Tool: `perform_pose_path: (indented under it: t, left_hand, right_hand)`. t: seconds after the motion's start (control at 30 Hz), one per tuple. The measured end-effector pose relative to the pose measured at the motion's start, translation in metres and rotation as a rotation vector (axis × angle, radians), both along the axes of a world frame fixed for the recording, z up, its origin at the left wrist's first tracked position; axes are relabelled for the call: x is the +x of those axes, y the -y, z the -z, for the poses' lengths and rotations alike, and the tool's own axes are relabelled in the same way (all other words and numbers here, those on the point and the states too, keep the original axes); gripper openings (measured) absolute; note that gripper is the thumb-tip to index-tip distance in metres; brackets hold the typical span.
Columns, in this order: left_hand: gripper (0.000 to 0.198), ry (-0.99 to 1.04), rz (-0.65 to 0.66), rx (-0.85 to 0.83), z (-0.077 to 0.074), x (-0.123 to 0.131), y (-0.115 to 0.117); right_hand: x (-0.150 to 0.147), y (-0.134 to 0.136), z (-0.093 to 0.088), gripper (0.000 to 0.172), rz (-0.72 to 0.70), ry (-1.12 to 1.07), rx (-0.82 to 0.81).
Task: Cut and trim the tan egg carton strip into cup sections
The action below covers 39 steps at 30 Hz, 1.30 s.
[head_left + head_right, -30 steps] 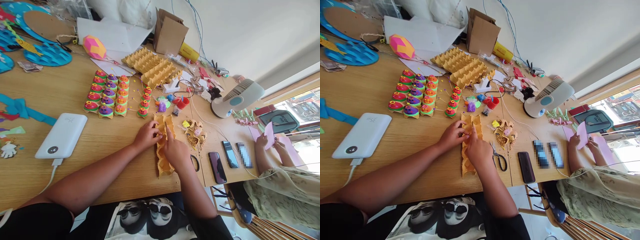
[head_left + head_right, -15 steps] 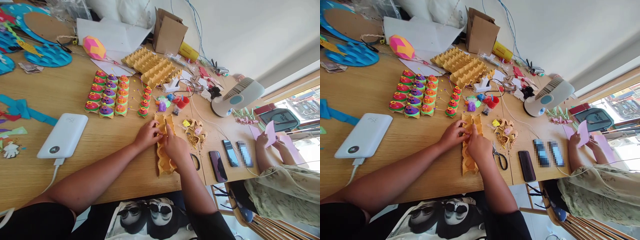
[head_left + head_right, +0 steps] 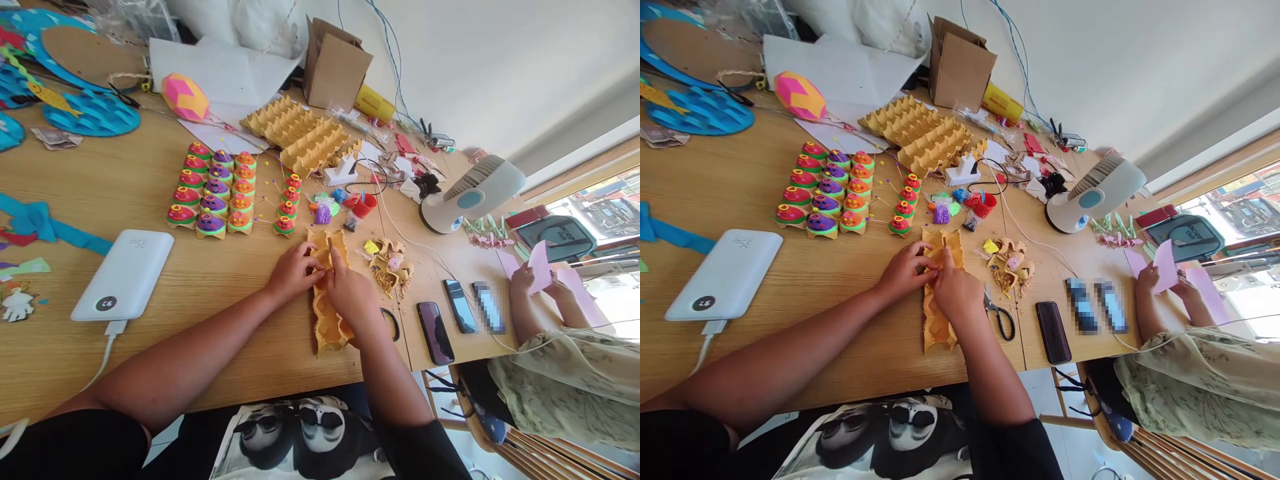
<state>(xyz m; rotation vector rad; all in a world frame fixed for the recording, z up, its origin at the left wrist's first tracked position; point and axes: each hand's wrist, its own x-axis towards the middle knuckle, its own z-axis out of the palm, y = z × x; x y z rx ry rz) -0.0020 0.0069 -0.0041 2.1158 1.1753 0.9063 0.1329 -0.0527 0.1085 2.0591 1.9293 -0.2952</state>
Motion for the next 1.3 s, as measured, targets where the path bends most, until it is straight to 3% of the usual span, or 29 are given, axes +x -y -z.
perform_pose_path:
  t: [0.2,0.43,0.67,0.87,1.13,1.3]
  left_hand:
    - [0.015,-0.011,0.007,0.016,0.001,0.000,0.000]
    - [0.015,0.002,0.010,0.008,0.001,-0.001,-0.001]
    - [0.014,-0.017,0.011,0.010,0.002,-0.001,0.000]
    - [0.017,-0.011,0.010,0.003,0.002,-0.001,-0.001]
    - [0.016,-0.014,0.014,0.010,0.005,-0.001,-0.002]
    - [0.016,-0.006,0.012,-0.008,0.002,-0.001,-0.001]
  right_hand:
    - [0.000,0.018,-0.001,0.063,0.016,0.042,-0.023]
    - [0.004,-0.001,0.001,0.064,-0.014,-0.014,-0.002]
    - [0.000,0.019,0.006,0.065,0.013,0.040,-0.014]
    - [-0.001,0.002,0.005,0.066,0.001,0.009,0.037]
    - [-0.002,0.020,0.002,0.065,0.018,0.021,-0.004]
    - [0.000,0.003,0.003,0.065,0.012,0.004,0.014]
